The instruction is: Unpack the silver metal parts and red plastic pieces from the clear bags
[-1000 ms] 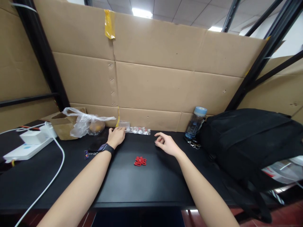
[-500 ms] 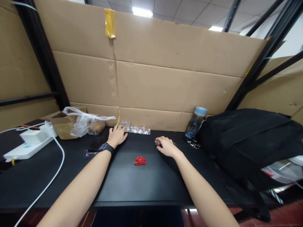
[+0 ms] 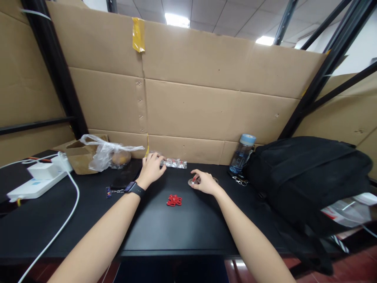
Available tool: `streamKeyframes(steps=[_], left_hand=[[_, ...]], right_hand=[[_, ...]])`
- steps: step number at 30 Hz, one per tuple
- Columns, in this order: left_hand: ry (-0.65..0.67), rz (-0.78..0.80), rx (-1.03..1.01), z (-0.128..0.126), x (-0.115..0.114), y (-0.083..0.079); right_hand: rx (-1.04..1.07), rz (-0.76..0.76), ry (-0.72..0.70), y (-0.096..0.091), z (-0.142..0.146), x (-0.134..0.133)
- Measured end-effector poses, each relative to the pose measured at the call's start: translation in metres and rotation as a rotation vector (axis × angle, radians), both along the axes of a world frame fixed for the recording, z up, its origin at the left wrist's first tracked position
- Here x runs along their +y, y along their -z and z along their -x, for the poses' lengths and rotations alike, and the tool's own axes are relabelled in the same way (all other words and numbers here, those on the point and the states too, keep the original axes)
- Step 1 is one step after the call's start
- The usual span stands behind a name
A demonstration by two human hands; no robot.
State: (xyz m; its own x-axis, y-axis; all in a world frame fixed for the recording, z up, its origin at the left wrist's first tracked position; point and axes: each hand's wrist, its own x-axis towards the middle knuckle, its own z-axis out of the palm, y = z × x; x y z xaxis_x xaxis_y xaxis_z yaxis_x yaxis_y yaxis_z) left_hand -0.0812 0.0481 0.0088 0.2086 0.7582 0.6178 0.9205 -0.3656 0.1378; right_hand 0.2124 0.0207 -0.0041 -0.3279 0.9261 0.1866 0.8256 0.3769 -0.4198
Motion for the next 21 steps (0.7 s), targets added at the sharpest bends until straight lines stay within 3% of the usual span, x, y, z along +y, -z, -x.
streamKeyframes(steps=[10, 15, 18, 21], left_hand=[[0.411, 0.111, -0.053, -0.032, -0.011, 0.012], [0.627, 0.226, -0.195, -0.046, -0.015, 0.012], [0.663, 0.259, -0.378, -0.059, -0.022, 0.008], [0.666, 0.228, -0.501, -0.068, -0.029, 0.004]], right_hand=[[0.055, -0.072, 0.003, 0.002, 0.003, 0.002], [0.474, -0.099, -0.04, -0.003, 0.012, 0.001], [0.742, 0.004, -0.107, -0.007, 0.019, -0.003], [0.877, 0.085, -0.162, -0.012, 0.025, -0.01]])
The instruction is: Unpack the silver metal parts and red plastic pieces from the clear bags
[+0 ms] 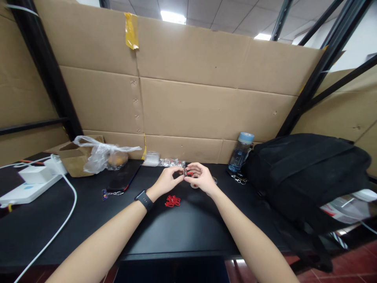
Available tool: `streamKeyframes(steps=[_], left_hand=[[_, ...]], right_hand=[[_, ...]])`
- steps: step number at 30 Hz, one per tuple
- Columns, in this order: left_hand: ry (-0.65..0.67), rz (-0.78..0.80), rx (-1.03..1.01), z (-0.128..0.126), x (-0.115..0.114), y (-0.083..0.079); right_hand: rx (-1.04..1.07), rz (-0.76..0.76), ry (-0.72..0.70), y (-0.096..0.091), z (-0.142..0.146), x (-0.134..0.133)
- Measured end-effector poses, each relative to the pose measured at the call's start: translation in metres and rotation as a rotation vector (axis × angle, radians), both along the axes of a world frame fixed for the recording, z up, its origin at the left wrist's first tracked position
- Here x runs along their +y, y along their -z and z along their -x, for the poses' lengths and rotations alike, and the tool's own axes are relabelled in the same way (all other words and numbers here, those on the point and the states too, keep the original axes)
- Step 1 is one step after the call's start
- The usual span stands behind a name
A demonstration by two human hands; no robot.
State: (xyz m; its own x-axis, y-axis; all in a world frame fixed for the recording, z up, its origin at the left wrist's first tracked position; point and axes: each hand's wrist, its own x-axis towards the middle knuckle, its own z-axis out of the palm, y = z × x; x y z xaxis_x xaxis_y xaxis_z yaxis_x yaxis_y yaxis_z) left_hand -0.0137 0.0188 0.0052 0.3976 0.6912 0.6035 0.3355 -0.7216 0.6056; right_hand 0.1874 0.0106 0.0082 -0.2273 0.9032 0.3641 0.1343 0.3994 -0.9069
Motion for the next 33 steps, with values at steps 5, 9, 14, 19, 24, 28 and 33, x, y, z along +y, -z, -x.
streamKeyframes(steps=[5, 9, 14, 19, 24, 28, 33], left_hand=[[-0.011, -0.019, -0.024, -0.001, -0.006, -0.008], [-0.054, -0.028, 0.012, -0.001, -0.007, -0.011], [-0.117, -0.028, 0.031, 0.003, -0.004, -0.014], [0.065, 0.032, 0.212, 0.024, 0.0, -0.022], [0.364, 0.098, 0.394, 0.041, 0.004, -0.024], [0.446, 0.141, 0.458, 0.043, 0.007, -0.02], [0.465, 0.206, 0.519, 0.045, 0.012, -0.013]], right_hand=[[-0.017, -0.035, -0.021, -0.003, 0.003, -0.005], [-0.055, -0.071, -0.027, -0.005, 0.0, -0.005], [-0.213, -0.169, 0.038, -0.018, -0.022, -0.004], [-0.578, -0.203, 0.133, -0.023, -0.069, 0.006], [-0.77, -0.09, 0.189, -0.015, -0.107, 0.017], [-0.774, 0.0, 0.164, -0.012, -0.117, 0.021], [-0.798, 0.073, 0.111, -0.007, -0.12, 0.025]])
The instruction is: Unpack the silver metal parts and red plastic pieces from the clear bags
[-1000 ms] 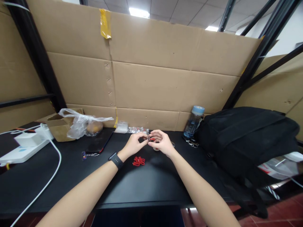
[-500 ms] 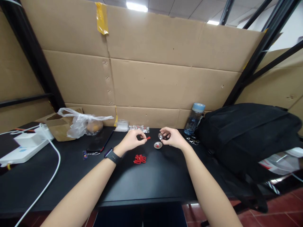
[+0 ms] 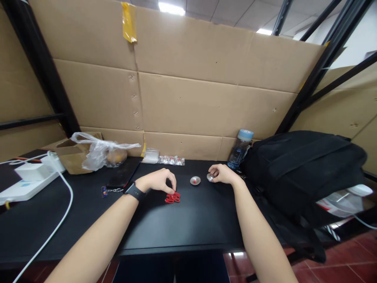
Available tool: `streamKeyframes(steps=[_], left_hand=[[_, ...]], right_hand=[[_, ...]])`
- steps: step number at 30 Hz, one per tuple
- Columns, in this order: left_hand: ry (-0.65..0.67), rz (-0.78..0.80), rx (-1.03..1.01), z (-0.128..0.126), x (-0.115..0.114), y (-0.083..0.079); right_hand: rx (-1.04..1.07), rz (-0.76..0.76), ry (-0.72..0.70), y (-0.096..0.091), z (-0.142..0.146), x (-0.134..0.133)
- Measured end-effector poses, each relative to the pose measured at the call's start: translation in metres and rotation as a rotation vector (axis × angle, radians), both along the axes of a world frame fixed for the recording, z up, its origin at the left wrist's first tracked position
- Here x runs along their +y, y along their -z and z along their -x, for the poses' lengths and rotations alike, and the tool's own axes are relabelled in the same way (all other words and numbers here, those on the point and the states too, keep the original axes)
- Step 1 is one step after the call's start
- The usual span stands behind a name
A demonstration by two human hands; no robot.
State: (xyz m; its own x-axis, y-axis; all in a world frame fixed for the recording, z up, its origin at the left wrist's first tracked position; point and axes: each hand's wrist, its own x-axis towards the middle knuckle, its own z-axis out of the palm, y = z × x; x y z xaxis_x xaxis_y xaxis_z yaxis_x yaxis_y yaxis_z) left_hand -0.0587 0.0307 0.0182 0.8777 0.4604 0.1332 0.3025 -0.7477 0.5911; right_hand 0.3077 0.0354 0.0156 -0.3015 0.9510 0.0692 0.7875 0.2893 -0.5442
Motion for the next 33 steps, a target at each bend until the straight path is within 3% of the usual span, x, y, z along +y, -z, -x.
streamKeyframes(steps=[11, 15, 18, 25, 33], left_hand=[[-0.072, -0.036, 0.011, -0.002, -0.001, 0.003], [-0.115, -0.081, 0.001, -0.004, 0.0, 0.005], [-0.17, -0.139, -0.016, -0.006, 0.001, 0.008], [-0.269, -0.223, -0.117, -0.016, 0.0, 0.014], [-0.206, -0.035, -0.188, -0.03, -0.013, 0.01]], right_hand=[[-0.161, 0.009, 0.011, 0.001, -0.006, 0.0], [-0.157, -0.101, 0.001, 0.0, 0.001, -0.001], [-0.089, -0.163, -0.125, 0.002, 0.016, -0.001], [0.079, -0.141, -0.373, 0.013, 0.058, -0.004], [0.391, -0.132, -0.363, 0.007, 0.085, -0.016]])
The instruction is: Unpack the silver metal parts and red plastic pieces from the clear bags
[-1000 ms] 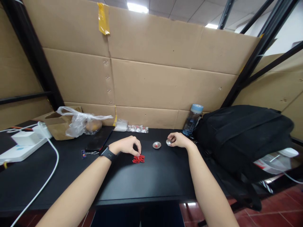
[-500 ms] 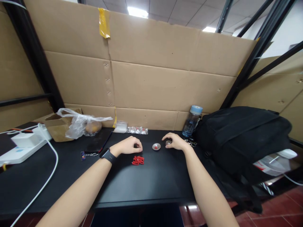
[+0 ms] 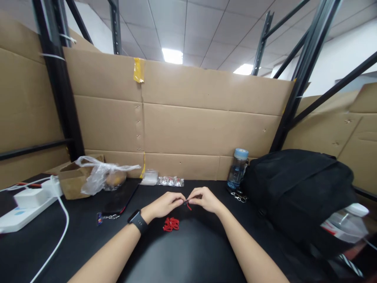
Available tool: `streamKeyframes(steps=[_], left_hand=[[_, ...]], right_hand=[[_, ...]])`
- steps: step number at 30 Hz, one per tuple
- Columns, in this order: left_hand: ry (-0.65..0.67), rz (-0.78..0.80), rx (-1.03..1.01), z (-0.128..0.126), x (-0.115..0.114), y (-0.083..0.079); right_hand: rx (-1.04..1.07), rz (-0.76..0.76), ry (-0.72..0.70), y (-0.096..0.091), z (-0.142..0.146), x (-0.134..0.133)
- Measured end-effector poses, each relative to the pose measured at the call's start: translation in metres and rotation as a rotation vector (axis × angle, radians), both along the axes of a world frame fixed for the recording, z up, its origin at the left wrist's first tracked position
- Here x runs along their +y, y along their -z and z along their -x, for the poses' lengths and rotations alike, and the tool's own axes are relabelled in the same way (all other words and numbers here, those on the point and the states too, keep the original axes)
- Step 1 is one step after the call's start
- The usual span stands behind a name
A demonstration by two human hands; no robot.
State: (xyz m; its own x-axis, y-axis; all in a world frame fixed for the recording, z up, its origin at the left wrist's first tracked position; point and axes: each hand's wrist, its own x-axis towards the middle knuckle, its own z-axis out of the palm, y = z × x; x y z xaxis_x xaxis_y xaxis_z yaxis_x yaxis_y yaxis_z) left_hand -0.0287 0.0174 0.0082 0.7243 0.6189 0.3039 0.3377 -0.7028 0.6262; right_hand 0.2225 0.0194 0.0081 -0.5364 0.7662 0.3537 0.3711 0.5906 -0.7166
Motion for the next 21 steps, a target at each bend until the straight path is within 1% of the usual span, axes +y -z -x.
streamKeyframes(steps=[3, 7, 10, 12, 15, 17, 19, 21], left_hand=[[-0.011, 0.05, -0.045, -0.002, 0.0, 0.0], [0.035, 0.151, -0.085, -0.005, 0.002, 0.004], [0.038, 0.235, -0.144, -0.008, 0.001, 0.007], [0.03, 0.263, -0.168, -0.009, 0.001, 0.007], [0.013, 0.258, -0.183, -0.009, 0.001, 0.007], [0.002, 0.248, -0.207, -0.009, 0.002, 0.008], [-0.022, 0.225, -0.238, -0.01, 0.003, 0.009], [-0.075, 0.174, -0.27, -0.012, 0.005, 0.011]], right_hand=[[0.087, 0.078, 0.002, 0.0, 0.003, -0.002], [0.162, 0.199, -0.018, 0.003, 0.006, -0.002], [0.22, 0.21, -0.013, 0.003, 0.01, -0.005], [0.272, 0.222, -0.037, 0.002, 0.015, -0.009], [0.345, 0.33, -0.077, 0.001, 0.021, -0.015], [0.385, 0.404, -0.077, 0.002, 0.024, -0.017], [0.42, 0.416, -0.056, 0.004, 0.027, -0.017], [0.448, 0.391, -0.03, 0.006, 0.03, -0.016]])
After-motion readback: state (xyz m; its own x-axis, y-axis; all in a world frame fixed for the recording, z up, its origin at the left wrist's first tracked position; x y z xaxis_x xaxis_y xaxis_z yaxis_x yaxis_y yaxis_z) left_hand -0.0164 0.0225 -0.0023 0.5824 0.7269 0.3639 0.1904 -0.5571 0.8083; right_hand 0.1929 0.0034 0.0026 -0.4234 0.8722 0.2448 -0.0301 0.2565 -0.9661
